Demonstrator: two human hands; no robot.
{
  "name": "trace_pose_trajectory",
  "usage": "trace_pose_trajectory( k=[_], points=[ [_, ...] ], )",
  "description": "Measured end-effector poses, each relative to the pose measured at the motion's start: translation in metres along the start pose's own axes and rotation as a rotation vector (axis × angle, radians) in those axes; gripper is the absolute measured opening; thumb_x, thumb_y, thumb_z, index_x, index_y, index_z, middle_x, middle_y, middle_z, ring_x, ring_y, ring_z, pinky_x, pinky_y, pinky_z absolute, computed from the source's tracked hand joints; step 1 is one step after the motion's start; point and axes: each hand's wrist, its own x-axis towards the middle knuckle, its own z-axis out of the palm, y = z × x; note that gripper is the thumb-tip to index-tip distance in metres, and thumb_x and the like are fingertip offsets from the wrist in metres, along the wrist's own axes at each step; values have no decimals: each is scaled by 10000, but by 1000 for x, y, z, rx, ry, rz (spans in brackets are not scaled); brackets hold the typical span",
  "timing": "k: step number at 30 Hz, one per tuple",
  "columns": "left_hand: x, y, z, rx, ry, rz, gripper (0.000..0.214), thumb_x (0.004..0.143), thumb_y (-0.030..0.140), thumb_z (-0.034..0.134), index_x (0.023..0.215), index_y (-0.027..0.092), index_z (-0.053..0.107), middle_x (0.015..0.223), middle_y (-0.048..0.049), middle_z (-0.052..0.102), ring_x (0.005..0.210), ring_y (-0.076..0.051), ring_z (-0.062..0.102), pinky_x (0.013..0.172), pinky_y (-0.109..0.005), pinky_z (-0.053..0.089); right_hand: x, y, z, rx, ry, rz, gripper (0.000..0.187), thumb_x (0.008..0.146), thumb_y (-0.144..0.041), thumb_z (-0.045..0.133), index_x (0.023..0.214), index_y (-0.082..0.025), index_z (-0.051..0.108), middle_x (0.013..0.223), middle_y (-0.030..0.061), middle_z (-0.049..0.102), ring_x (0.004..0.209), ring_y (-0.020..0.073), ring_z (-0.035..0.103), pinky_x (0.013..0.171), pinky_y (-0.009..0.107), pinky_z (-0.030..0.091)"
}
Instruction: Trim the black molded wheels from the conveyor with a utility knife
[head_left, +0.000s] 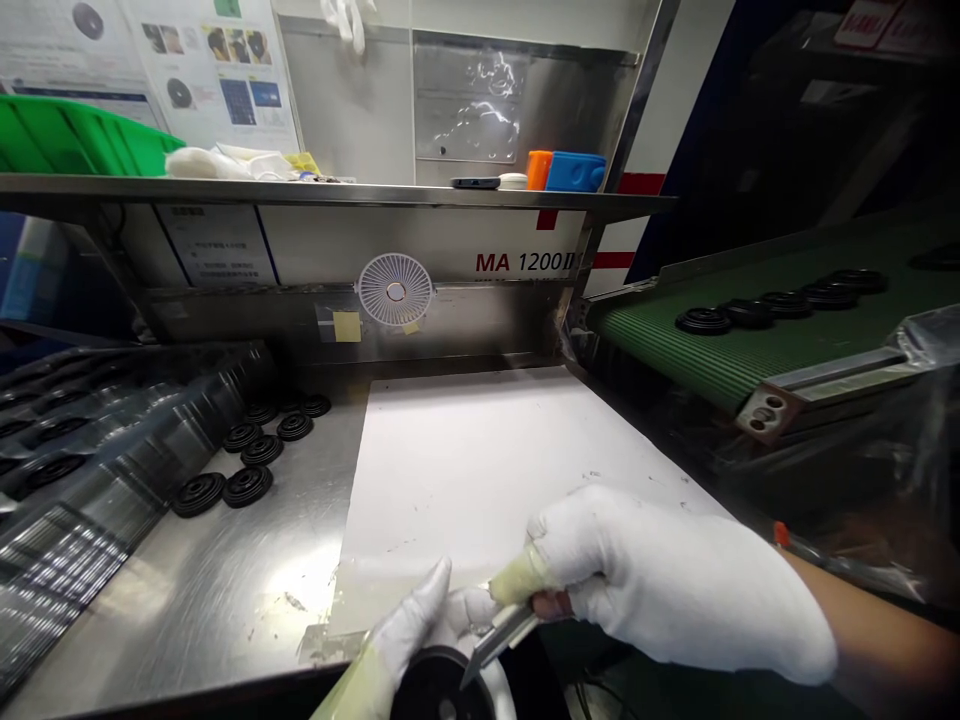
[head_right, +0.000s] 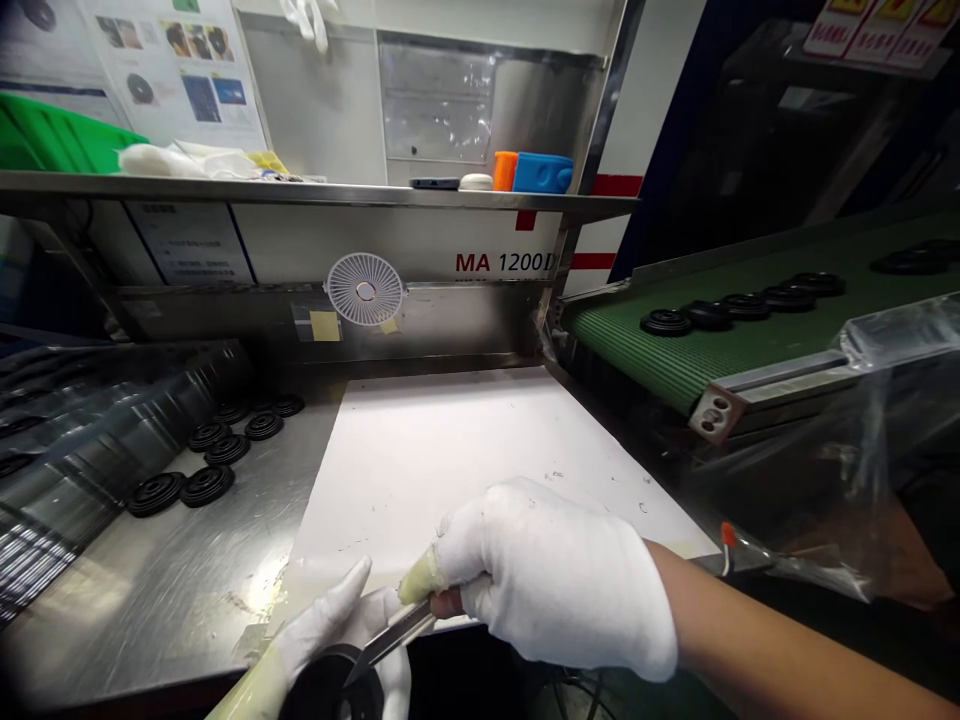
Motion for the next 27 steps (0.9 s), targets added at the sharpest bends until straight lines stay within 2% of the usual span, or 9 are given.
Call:
trace_pose_trajectory(
  k=[4, 8, 11, 14, 16, 19, 22, 25, 27],
  points=[
    [0, -1, -1, -23, 14, -4, 527, 838, 520, 364, 978, 81, 617, 545, -91, 599, 513, -229, 610, 468, -293, 448, -1, -8, -4, -151, 8, -19, 369, 690, 16, 490, 835, -251, 701, 691, -68, 616, 633, 71, 522, 585, 164, 353],
    [-1, -4, -8, 42, 50, 33, 554, 827, 535, 365, 991, 68, 614, 526, -96, 591, 484, -223, 591, 449, -290, 436, -11, -14, -8, -168, -120, 80, 327, 668, 24, 510, 720, -247, 684, 635, -100, 592, 577, 47, 496, 500, 150, 299],
    [-1, -7, -10, 103, 35, 17, 586, 821, 551, 348, 983, 61, 624, 512, -113, 588, 503, -236, 592, 454, -299, 439, -15, -8, -8, -113, -109, 132, 198, 759, -110, 574, 787, -269, 690, 701, -90, 622, 629, 60, 533, 508, 149, 323],
    [-5, -13, -12, 137, 45, 3, 549, 815, 526, 371, 1003, 82, 633, 550, -119, 609, 552, -245, 601, 485, -317, 457, -11, 1, -6, -93, -60, 76, 62, 772, -262, 645, 797, -258, 702, 693, -75, 621, 636, 63, 547, 539, 146, 355],
    [-11, -18, -14, 180, 94, 59, 464, 797, 479, 438, 1035, 134, 638, 600, -107, 633, 598, -243, 604, 520, -320, 469, -3, 4, -4, -96, -49, 35, 80, 754, -191, 643, 761, -239, 705, 678, -76, 629, 624, 58, 559, 532, 140, 357],
    [-20, -26, -17, 223, 197, 208, 398, 759, 404, 525, 1100, 221, 621, 662, -75, 655, 673, -242, 604, 568, -309, 475, 10, 2, -1, -141, -65, -50, 208, 698, -44, 581, 705, -218, 693, 669, -82, 657, 600, 60, 567, 524, 147, 353],
    [-23, -33, -14, 305, 243, 336, 430, 720, 327, 591, 1137, 226, 603, 658, -55, 646, 727, -240, 604, 627, -292, 473, 22, -6, -3, -223, -132, -98, 197, 691, -49, 580, 695, -208, 696, 692, -74, 681, 600, 71, 571, 500, 160, 346],
    [-21, -40, -10, 395, 304, 398, 457, 627, 186, 680, 1083, 202, 639, 655, -49, 643, 749, -230, 599, 707, -268, 456, 32, -15, -6, -298, -255, -96, 143, 732, -100, 605, 741, -190, 716, 728, -47, 694, 634, 90, 587, 505, 175, 358],
    [-19, -42, -9, 221, 316, 357, 455, 601, 156, 690, 1054, 193, 653, 670, -59, 650, 772, -239, 596, 729, -274, 454, 37, -21, -7, -345, -335, -83, 139, 758, -111, 609, 790, -179, 725, 766, -22, 702, 665, 106, 599, 520, 186, 368]
  ],
)
